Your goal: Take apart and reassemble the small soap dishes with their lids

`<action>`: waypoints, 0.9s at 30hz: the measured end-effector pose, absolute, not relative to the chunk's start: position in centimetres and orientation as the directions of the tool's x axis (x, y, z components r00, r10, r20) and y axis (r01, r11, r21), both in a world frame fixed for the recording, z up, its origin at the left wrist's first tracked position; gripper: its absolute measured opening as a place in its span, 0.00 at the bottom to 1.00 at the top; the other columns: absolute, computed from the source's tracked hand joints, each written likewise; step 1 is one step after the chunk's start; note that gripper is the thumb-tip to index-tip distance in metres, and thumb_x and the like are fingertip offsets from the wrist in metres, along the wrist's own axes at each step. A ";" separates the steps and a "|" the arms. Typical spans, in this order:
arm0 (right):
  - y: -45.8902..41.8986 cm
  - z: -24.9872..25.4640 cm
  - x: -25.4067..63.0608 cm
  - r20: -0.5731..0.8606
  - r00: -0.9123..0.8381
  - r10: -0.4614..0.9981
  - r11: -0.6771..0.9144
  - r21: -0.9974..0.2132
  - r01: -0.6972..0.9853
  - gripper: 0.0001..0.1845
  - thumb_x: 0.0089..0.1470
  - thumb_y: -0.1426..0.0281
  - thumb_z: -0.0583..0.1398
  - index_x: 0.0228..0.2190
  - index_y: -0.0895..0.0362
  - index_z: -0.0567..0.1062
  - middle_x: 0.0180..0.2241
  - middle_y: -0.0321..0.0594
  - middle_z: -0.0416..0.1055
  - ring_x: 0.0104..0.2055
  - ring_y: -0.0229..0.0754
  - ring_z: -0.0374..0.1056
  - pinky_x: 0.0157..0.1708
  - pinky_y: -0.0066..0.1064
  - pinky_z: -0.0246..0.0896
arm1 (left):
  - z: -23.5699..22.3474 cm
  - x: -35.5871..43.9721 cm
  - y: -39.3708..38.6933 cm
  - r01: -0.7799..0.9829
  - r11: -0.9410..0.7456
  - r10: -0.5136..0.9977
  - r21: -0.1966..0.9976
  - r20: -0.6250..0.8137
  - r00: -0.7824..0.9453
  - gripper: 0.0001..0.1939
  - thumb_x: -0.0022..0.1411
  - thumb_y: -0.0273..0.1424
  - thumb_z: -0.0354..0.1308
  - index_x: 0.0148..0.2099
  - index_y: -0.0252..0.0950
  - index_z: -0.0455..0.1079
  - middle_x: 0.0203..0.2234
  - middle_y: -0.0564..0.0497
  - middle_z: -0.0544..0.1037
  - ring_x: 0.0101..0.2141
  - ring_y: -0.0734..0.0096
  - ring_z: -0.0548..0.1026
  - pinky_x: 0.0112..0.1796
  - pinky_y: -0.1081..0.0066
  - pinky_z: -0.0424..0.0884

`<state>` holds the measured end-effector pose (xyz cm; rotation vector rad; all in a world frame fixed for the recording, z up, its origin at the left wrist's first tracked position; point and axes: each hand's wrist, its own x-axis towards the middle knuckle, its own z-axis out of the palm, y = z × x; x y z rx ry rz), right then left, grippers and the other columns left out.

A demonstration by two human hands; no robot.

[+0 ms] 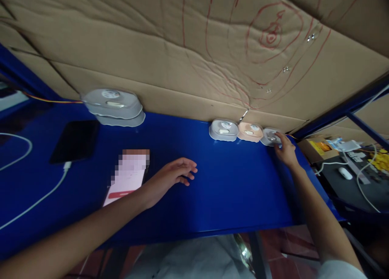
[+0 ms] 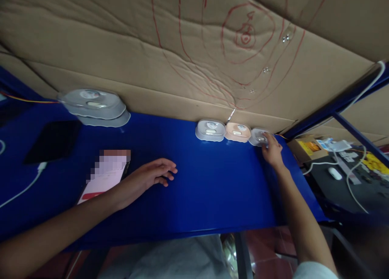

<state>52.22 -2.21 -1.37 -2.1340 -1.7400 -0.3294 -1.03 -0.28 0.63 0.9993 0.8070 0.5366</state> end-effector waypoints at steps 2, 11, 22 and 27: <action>-1.3 -1.5 50.1 0.394 0.173 0.903 -0.132 -0.129 0.983 0.28 0.61 0.67 0.55 0.62 0.52 0.68 0.65 0.51 0.68 0.68 0.60 0.63 0.62 0.61 0.61 | 0.7 -1.0 -0.4 -0.012 0.429 0.725 0.903 -0.337 0.600 0.17 0.65 0.45 0.64 0.47 0.37 0.76 0.44 0.45 0.81 0.42 0.61 0.77 0.40 0.64 0.73; 3.3 0.2 34.9 0.475 -0.081 0.876 0.202 -0.208 0.957 0.29 0.73 0.57 0.48 0.69 0.51 0.59 0.72 0.53 0.57 0.74 0.59 0.53 0.68 0.63 0.48 | 0.9 -1.3 -1.1 0.194 -0.191 0.858 0.962 0.068 0.509 0.10 0.71 0.38 0.57 0.52 0.44 0.74 0.52 0.47 0.76 0.51 0.57 0.76 0.50 0.59 0.72; 2.3 -0.2 23.0 0.381 -0.467 0.798 0.588 -0.322 0.742 0.25 0.68 0.57 0.60 0.62 0.52 0.68 0.61 0.52 0.68 0.73 0.60 0.54 0.70 0.63 0.46 | 0.8 -2.1 0.1 0.482 -0.427 0.889 0.765 0.257 0.380 0.37 0.66 0.36 0.64 0.71 0.45 0.51 0.74 0.38 0.45 0.74 0.43 0.46 0.68 0.41 0.52; -4.2 -0.1 25.3 0.400 -0.514 0.759 0.650 -0.513 0.561 0.24 0.67 0.58 0.62 0.61 0.51 0.68 0.58 0.51 0.67 0.71 0.55 0.57 0.67 0.52 0.61 | -1.0 -1.8 -0.5 0.434 -0.470 0.808 0.769 0.176 0.563 0.47 0.63 0.38 0.68 0.74 0.44 0.45 0.72 0.36 0.56 0.70 0.43 0.58 0.67 0.45 0.55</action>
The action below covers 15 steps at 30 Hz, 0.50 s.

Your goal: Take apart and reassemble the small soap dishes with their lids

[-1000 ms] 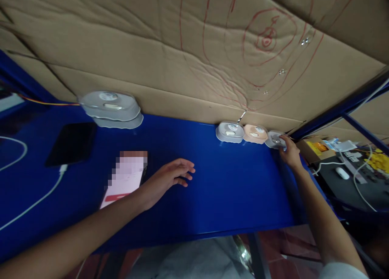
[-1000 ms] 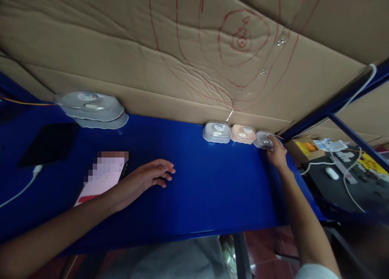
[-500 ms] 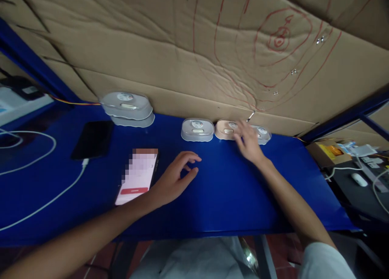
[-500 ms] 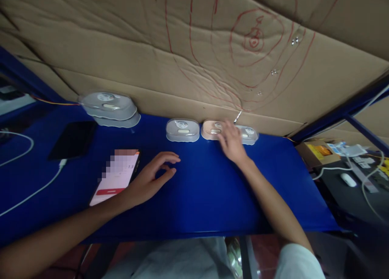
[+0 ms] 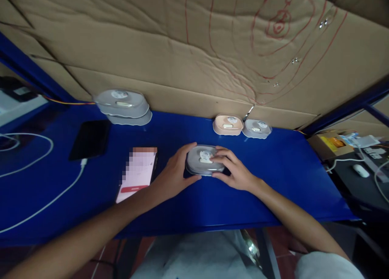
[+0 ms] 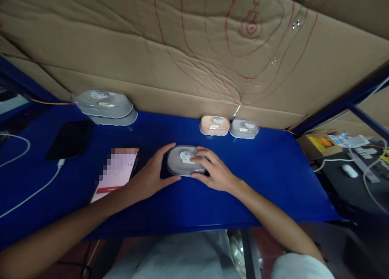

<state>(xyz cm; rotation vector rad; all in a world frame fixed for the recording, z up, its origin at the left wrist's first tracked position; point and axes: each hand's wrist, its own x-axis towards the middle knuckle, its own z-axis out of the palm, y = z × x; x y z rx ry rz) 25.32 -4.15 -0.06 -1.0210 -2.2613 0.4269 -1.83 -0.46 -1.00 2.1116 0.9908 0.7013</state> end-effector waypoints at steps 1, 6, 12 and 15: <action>-4.7 -0.1 25.6 0.404 -0.491 0.772 0.635 -0.533 0.559 0.24 0.67 0.59 0.62 0.61 0.50 0.68 0.58 0.51 0.67 0.70 0.55 0.59 0.67 0.52 0.62 | -1.2 -1.8 -0.5 0.439 -0.463 0.799 0.770 0.148 0.583 0.47 0.64 0.39 0.68 0.74 0.44 0.45 0.72 0.36 0.58 0.70 0.42 0.60 0.66 0.45 0.56; -3.3 -0.9 26.5 0.455 -0.284 0.844 0.523 -0.582 0.623 0.21 0.68 0.58 0.60 0.59 0.49 0.71 0.60 0.50 0.68 0.65 0.53 0.66 0.65 0.53 0.64 | -1.0 -1.9 -0.6 0.461 -0.465 0.785 0.756 0.112 0.609 0.46 0.63 0.37 0.68 0.74 0.46 0.47 0.72 0.39 0.60 0.69 0.42 0.61 0.65 0.45 0.56; -1.8 -2.2 27.7 0.379 -0.184 0.907 0.382 -0.559 0.736 0.19 0.73 0.59 0.53 0.58 0.49 0.74 0.64 0.48 0.70 0.72 0.56 0.58 0.69 0.66 0.47 | -0.1 -1.8 -1.4 0.482 -0.481 0.738 0.732 0.040 0.674 0.45 0.59 0.37 0.72 0.72 0.49 0.53 0.68 0.42 0.66 0.67 0.41 0.63 0.66 0.43 0.54; -2.9 -1.4 27.2 0.381 -0.321 0.867 0.481 -0.474 0.737 0.21 0.74 0.60 0.50 0.60 0.49 0.72 0.66 0.46 0.68 0.74 0.56 0.53 0.70 0.66 0.41 | 0.0 -1.7 -1.5 0.455 -0.435 0.770 0.777 0.059 0.635 0.44 0.59 0.40 0.72 0.71 0.48 0.54 0.67 0.41 0.65 0.67 0.41 0.63 0.66 0.44 0.56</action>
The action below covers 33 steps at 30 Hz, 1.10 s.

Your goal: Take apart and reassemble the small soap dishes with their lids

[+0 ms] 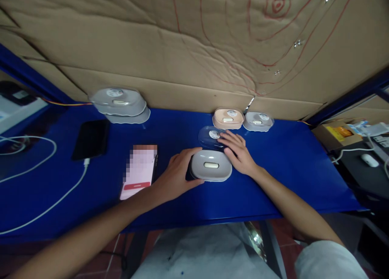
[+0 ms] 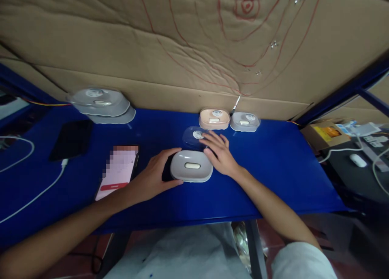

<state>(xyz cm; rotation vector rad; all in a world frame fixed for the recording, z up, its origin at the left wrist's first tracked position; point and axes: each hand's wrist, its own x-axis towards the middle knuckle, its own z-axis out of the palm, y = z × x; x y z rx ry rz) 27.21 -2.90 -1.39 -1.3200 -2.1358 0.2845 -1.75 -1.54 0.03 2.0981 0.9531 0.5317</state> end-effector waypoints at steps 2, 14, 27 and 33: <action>-3.8 -0.6 26.5 0.377 -0.476 0.795 0.605 -0.424 0.674 0.23 0.72 0.55 0.54 0.61 0.49 0.72 0.66 0.46 0.69 0.73 0.56 0.57 0.70 0.60 0.45 | 0.1 -1.7 -1.4 0.408 -0.367 0.810 0.836 0.072 0.582 0.42 0.61 0.42 0.70 0.71 0.47 0.53 0.67 0.41 0.64 0.66 0.44 0.64 0.65 0.46 0.59; -4.7 1.1 25.5 0.351 -0.493 0.796 0.595 -0.607 0.527 0.21 0.69 0.58 0.61 0.59 0.49 0.74 0.58 0.46 0.76 0.63 0.52 0.71 0.62 0.48 0.64 | 0.3 -1.4 -1.1 0.143 -0.084 0.803 0.986 -0.018 0.596 0.53 0.55 0.37 0.76 0.74 0.47 0.48 0.69 0.39 0.60 0.68 0.46 0.62 0.68 0.45 0.57; -5.9 3.2 26.5 0.185 -0.596 0.782 0.591 -0.524 0.613 0.20 0.68 0.59 0.61 0.58 0.50 0.75 0.57 0.45 0.75 0.60 0.52 0.71 0.58 0.48 0.64 | 0.1 -3.5 -1.8 0.452 -0.487 0.685 0.748 0.006 0.728 0.50 0.59 0.38 0.73 0.76 0.53 0.51 0.69 0.43 0.65 0.66 0.36 0.63 0.65 0.41 0.56; -5.3 2.6 26.9 0.201 -0.529 0.824 0.561 -0.411 0.718 0.22 0.69 0.56 0.60 0.59 0.52 0.75 0.59 0.47 0.74 0.62 0.54 0.69 0.57 0.48 0.62 | 1.2 -3.6 -2.2 0.488 -0.623 0.661 0.611 0.079 0.746 0.40 0.61 0.39 0.72 0.71 0.49 0.60 0.68 0.41 0.62 0.66 0.39 0.63 0.62 0.46 0.60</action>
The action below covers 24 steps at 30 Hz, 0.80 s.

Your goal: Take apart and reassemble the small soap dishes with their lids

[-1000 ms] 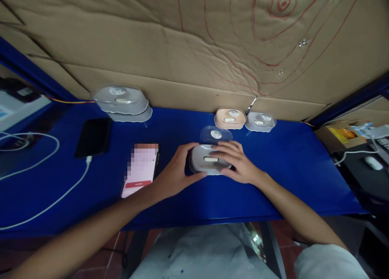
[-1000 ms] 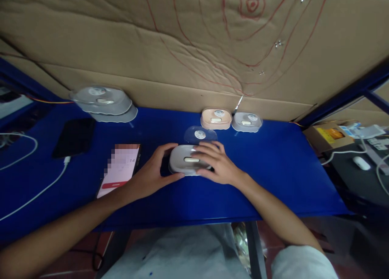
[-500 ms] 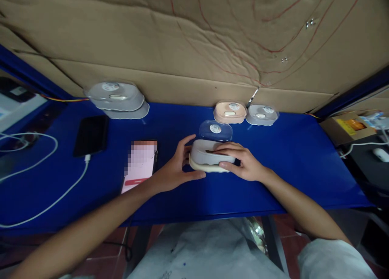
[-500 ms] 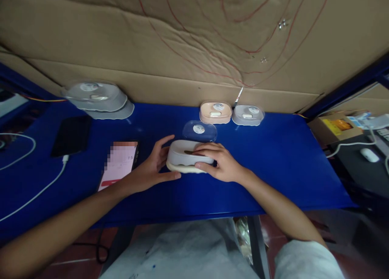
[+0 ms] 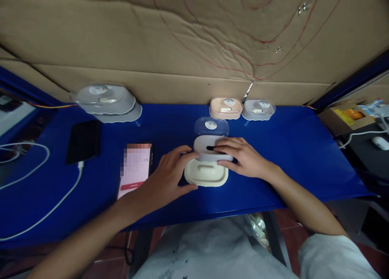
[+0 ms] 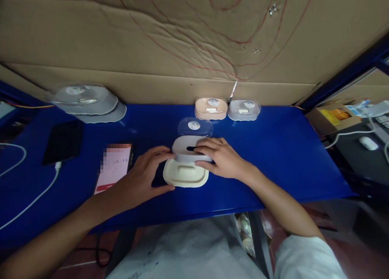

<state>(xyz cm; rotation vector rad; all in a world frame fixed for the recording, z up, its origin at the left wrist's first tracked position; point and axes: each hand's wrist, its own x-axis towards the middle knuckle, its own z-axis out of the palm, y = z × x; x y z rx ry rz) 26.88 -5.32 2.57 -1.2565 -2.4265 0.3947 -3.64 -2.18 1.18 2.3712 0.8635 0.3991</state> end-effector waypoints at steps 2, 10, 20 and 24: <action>-5.3 2.3 26.8 0.204 -0.529 0.823 0.564 -0.401 0.722 0.23 0.70 0.56 0.59 0.60 0.52 0.74 0.59 0.47 0.74 0.63 0.54 0.68 0.57 0.47 0.62 | 1.5 -3.4 -2.4 0.416 -0.714 0.555 0.563 0.093 0.827 0.25 0.65 0.39 0.68 0.62 0.48 0.70 0.62 0.44 0.69 0.62 0.44 0.67 0.60 0.50 0.62; -5.5 2.0 26.4 0.187 -0.549 0.815 0.580 -0.233 0.781 0.30 0.71 0.53 0.55 0.65 0.57 0.68 0.66 0.54 0.66 0.71 0.58 0.57 0.67 0.58 0.45 | 2.6 -2.7 -2.9 0.109 -0.860 0.237 0.498 0.202 0.950 0.03 0.70 0.30 0.63 0.41 0.39 0.77 0.39 0.50 0.79 0.40 0.65 0.75 0.48 0.64 0.67; -9.5 1.3 21.8 0.311 -0.861 0.402 0.913 -0.069 0.401 0.30 0.68 0.48 0.57 0.51 0.61 0.79 0.53 0.51 0.77 0.58 0.50 0.69 0.58 0.44 0.58 | 3.2 -2.8 -0.5 0.263 -0.408 0.832 0.874 0.237 0.501 0.05 0.73 0.34 0.59 0.45 0.41 0.76 0.40 0.51 0.79 0.40 0.67 0.76 0.43 0.69 0.70; -10.3 0.3 20.8 0.340 -0.883 0.323 0.928 0.070 0.366 0.12 0.69 0.66 0.60 0.43 0.59 0.82 0.51 0.47 0.80 0.52 0.47 0.72 0.52 0.41 0.63 | 2.5 -2.6 0.4 0.270 -0.197 0.909 0.942 0.073 0.411 0.09 0.69 0.40 0.63 0.46 0.42 0.77 0.41 0.51 0.81 0.43 0.63 0.77 0.47 0.66 0.70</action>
